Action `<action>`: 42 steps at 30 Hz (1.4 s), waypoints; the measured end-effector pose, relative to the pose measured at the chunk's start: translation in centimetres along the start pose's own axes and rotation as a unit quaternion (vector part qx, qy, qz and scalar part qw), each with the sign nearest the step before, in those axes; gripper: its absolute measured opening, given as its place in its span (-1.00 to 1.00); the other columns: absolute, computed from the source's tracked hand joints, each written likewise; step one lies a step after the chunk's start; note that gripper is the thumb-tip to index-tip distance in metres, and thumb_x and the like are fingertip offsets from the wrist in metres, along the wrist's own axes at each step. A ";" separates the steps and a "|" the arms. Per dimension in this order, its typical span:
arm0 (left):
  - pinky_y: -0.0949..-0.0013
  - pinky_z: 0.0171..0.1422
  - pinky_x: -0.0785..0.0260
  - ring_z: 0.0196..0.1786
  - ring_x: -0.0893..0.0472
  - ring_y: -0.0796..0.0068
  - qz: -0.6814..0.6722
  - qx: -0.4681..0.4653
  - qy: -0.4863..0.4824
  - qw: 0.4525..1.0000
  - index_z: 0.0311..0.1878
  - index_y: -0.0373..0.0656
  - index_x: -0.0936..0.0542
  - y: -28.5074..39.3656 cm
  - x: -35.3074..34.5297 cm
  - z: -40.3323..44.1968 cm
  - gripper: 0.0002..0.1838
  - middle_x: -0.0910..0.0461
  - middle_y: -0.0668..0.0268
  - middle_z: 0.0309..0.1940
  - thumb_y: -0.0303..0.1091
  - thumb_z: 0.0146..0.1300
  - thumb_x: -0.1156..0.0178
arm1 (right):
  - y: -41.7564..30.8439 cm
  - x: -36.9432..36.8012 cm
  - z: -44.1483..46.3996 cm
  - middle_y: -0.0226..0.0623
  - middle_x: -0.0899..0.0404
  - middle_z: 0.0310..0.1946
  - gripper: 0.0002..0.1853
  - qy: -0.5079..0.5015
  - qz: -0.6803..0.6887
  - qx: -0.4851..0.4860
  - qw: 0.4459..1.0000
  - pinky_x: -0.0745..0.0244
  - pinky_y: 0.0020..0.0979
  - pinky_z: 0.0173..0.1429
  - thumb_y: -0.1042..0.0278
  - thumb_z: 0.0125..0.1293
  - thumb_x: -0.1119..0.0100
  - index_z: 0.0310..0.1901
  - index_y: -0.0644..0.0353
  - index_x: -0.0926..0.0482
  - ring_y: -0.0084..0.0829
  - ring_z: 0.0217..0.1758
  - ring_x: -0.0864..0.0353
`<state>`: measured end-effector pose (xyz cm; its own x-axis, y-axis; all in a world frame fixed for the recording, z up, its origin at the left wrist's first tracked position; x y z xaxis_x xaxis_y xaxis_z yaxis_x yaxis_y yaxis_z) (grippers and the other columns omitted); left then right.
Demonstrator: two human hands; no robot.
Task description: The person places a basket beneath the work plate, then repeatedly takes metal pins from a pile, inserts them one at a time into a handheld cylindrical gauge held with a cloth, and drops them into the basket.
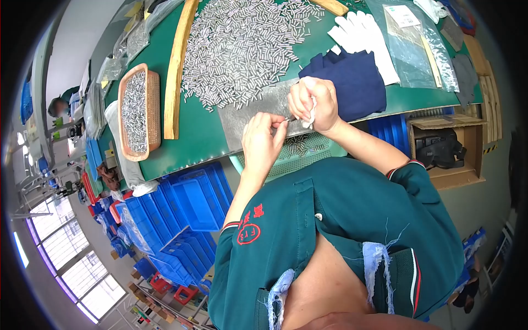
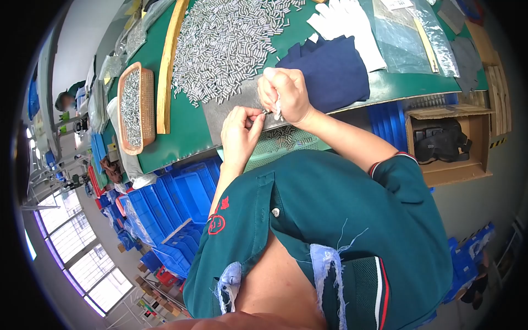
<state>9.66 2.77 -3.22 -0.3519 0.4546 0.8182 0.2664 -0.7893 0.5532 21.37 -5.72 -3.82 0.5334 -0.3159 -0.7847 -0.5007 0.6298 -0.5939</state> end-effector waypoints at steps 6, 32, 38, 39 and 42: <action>0.35 -0.29 -0.27 -0.44 -0.46 0.39 -0.009 0.010 -0.014 1.000 -0.46 -0.14 -0.48 0.1 0.0 0.0 -0.87 -0.43 0.36 -0.56 -0.42 -0.03 -0.26 | 0.3 -0.1 -0.3 -0.37 -0.23 -0.86 -0.55 -0.086 -0.173 0.081 0.978 -0.07 -0.54 -0.68 0.31 0.27 0.21 -0.79 0.22 -0.19 -0.60 -0.80 -0.15; 0.31 -0.26 -0.28 -0.38 -0.51 0.35 -0.010 0.081 -0.019 0.996 -0.40 -0.11 -0.54 -1.0 2.4 1.3 -0.85 -0.49 0.31 -0.50 -0.27 0.03 -0.26 | -0.1 -0.6 0.2 -0.38 -0.13 -0.86 -0.55 0.010 -0.084 0.002 0.996 -0.08 -0.50 -0.68 0.23 0.33 0.30 -0.74 0.15 -0.13 -0.58 -0.84 -0.05; 0.34 -0.25 -0.25 -0.37 -0.50 0.39 0.137 0.096 0.084 0.982 -0.37 -0.10 -0.50 -2.6 1.6 3.5 -0.84 -0.45 0.37 -0.51 -0.29 0.02 -0.25 | 0.0 -0.4 0.2 -0.37 -0.13 -0.86 -0.55 0.011 -0.081 0.002 0.997 -0.09 -0.50 -0.68 0.23 0.33 0.30 -0.74 0.16 -0.14 -0.58 -0.84 -0.05; 0.34 -0.25 -0.25 -0.37 -0.50 0.39 0.137 0.095 0.083 0.982 -0.37 -0.10 -0.50 -2.6 1.6 3.5 -0.84 -0.45 0.37 -0.51 -0.29 0.02 -0.25 | -0.1 -0.4 0.2 -0.37 -0.13 -0.86 -0.55 0.012 -0.081 0.003 0.997 -0.09 -0.50 -0.68 0.23 0.33 0.30 -0.74 0.16 -0.14 -0.58 -0.84 -0.05; 0.34 -0.25 -0.25 -0.37 -0.50 0.41 0.156 0.074 0.080 0.982 -0.38 -0.08 -0.51 -2.4 1.6 3.3 -0.86 -0.46 0.39 -0.50 -0.30 0.02 -0.25 | -0.1 -0.5 0.2 -0.37 -0.13 -0.86 -0.55 0.007 -0.081 0.005 0.997 -0.09 -0.50 -0.68 0.23 0.33 0.29 -0.74 0.16 -0.14 -0.58 -0.84 -0.06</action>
<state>11.43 6.76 -2.67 -0.3668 0.1204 0.9225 0.5064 -0.8059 0.3066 21.30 -5.49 -3.28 0.5962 -0.4239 -0.6818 -0.4029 0.5765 -0.7109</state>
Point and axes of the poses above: each hand's wrist, its own z-axis towards the middle knuckle, its own x-axis out of the back of the hand, y = z × x, the point moved 2 cm from there along z, towards the middle knuckle
